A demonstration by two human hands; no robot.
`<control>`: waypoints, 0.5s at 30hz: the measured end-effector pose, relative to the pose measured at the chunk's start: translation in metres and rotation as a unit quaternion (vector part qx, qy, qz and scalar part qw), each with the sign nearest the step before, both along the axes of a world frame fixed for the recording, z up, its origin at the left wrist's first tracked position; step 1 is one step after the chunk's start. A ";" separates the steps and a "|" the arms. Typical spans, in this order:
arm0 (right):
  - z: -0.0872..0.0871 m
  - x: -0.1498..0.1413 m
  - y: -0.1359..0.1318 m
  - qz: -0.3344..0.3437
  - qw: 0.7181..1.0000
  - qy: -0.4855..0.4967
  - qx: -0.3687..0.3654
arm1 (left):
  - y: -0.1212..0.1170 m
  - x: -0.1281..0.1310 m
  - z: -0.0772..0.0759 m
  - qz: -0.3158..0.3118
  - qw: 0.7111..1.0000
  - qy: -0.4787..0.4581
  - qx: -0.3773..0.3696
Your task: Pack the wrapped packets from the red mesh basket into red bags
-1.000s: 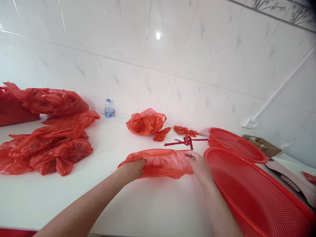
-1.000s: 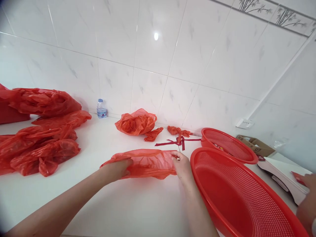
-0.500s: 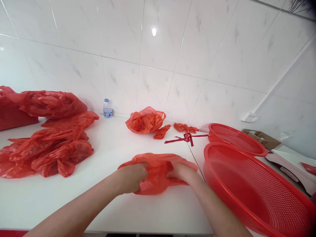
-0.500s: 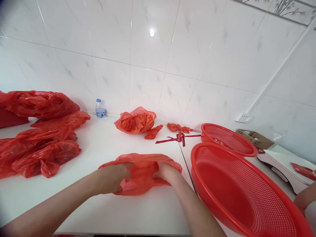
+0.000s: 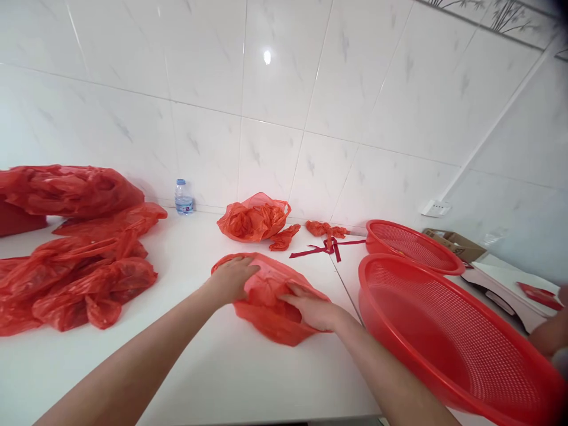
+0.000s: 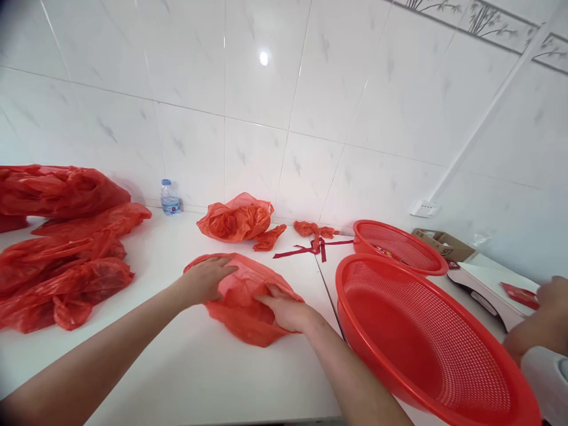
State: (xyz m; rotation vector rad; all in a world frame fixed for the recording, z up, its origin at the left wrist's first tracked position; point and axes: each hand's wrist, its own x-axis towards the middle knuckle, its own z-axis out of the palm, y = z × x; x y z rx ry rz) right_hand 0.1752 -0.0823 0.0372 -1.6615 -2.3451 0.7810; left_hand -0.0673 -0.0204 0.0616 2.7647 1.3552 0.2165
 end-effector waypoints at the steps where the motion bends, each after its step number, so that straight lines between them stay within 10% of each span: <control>1: -0.001 0.003 -0.002 0.005 1.000 0.018 -0.010 | 0.008 -0.003 -0.004 0.013 1.000 0.012 -0.016; 5: 0.004 0.007 -0.005 -0.003 0.990 0.140 -0.026 | 0.013 -0.010 -0.007 -0.031 0.998 -0.021 -0.056; 10: 0.001 0.007 0.029 -0.111 0.949 0.292 0.053 | -0.011 0.000 0.001 -0.117 0.987 -0.070 0.087; 15: -0.028 0.019 0.072 -0.242 0.901 0.357 -0.056 | -0.019 -0.007 -0.013 -0.087 0.996 0.028 0.015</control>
